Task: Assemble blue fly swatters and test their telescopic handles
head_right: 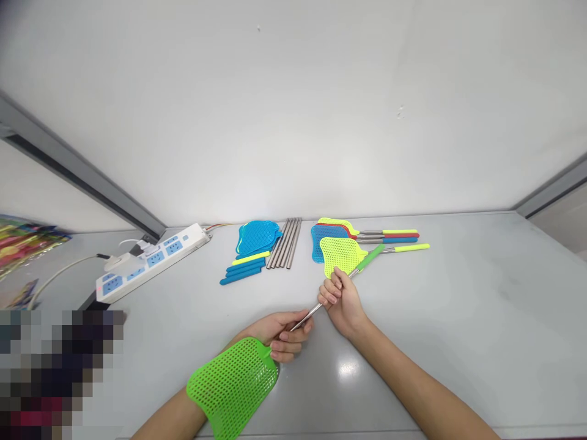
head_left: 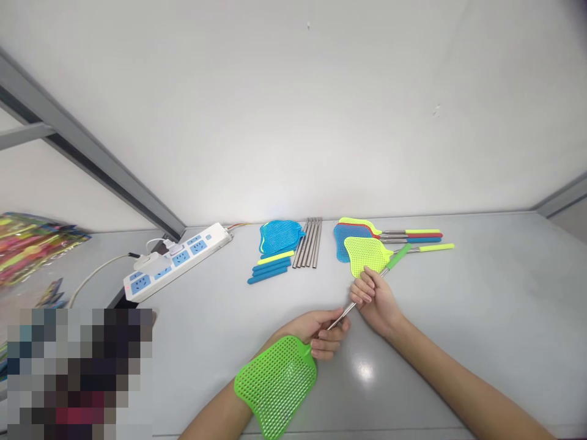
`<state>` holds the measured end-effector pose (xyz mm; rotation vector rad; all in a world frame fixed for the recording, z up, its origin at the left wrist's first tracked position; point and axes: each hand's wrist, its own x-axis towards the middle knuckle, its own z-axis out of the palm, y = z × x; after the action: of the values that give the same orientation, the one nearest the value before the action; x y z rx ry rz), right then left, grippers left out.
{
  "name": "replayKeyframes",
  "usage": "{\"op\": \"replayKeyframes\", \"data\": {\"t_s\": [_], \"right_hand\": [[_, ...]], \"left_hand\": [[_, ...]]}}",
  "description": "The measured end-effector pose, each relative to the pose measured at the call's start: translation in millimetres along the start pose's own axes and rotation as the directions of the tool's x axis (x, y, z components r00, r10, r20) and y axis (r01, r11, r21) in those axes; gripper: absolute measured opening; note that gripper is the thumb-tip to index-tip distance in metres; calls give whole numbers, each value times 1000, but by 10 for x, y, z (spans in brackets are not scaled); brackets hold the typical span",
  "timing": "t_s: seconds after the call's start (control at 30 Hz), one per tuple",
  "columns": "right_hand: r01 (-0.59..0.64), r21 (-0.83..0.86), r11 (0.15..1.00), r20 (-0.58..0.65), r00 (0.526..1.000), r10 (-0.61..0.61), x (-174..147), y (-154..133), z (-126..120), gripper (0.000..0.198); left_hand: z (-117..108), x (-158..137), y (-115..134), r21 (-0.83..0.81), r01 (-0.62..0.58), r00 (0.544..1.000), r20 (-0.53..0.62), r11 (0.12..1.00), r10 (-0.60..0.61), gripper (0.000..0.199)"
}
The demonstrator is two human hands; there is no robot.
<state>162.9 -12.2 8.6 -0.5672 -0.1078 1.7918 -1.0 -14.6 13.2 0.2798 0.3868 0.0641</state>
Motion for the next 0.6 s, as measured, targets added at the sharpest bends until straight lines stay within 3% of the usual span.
{"op": "replayKeyframes", "data": {"t_s": [0.6], "right_hand": [[13,95,995,59,998,-19,-13,-2,-11,34]], "left_hand": [[-2,-32,-34,29,-52,998,-32,998,53,29]]}}
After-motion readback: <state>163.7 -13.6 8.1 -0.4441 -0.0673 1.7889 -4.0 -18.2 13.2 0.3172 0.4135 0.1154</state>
